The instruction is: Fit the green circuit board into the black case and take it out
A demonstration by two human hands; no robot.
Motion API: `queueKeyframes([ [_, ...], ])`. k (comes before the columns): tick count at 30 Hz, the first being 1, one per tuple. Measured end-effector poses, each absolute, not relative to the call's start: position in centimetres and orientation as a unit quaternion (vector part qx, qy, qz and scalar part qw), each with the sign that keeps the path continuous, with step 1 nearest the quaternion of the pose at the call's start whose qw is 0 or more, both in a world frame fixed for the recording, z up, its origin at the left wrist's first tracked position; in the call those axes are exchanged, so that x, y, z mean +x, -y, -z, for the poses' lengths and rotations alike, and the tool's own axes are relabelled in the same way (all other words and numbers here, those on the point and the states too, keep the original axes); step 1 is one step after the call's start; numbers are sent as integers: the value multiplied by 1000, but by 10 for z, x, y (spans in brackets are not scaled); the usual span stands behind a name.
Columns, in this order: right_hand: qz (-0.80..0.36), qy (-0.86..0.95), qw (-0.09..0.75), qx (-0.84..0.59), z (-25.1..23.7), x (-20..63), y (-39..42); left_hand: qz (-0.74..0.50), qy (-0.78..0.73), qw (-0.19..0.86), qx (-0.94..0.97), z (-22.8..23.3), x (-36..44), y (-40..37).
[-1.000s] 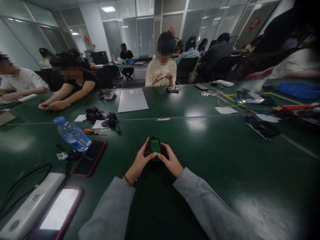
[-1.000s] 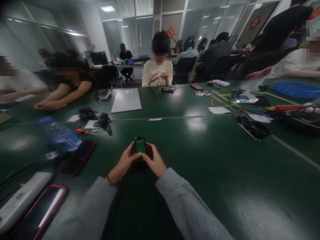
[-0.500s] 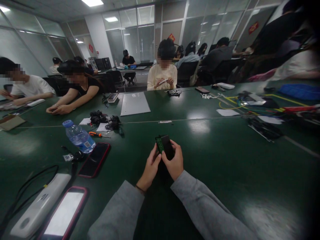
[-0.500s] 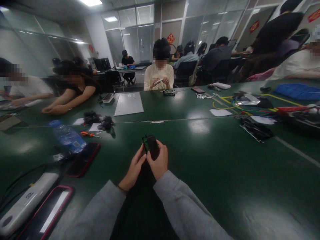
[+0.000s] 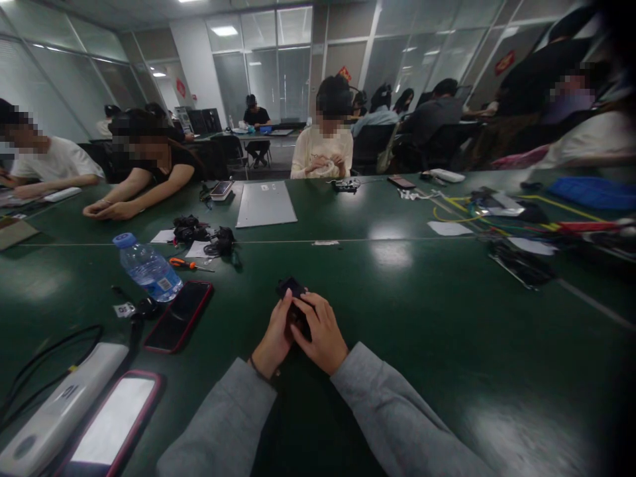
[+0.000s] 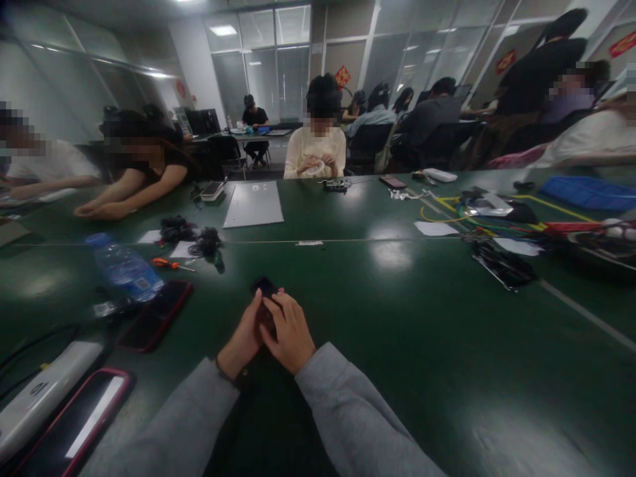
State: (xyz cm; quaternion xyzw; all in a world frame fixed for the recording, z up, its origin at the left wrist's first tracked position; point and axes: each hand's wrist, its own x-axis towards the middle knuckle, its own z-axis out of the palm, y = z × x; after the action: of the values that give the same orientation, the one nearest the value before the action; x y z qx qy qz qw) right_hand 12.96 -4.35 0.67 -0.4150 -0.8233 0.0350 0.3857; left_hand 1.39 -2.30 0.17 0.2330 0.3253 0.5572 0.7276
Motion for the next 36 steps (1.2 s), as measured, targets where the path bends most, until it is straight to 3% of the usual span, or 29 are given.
queueKeyframes([
  [6, -103, 761, 453, -453, -8, 132, 41, -537, -313, 759, 195, -5, 9, 17],
  [15, -446, 628, 498, -398, 9, 137, 25, -525, -311, 754, 245, -7, 7, 20],
  [20, -549, 548, 507, -375, 5, 141, 22, -517, -331, 734, 291, -2, 4, 17],
  [30, -582, 433, 556, -405, 3, 148, 20, -520, -413, 599, 448, 2, -1, 9],
  [36, -579, 448, 544, -409, 3, 148, 20, -519, -420, 595, 447, 2, -4, 8],
])
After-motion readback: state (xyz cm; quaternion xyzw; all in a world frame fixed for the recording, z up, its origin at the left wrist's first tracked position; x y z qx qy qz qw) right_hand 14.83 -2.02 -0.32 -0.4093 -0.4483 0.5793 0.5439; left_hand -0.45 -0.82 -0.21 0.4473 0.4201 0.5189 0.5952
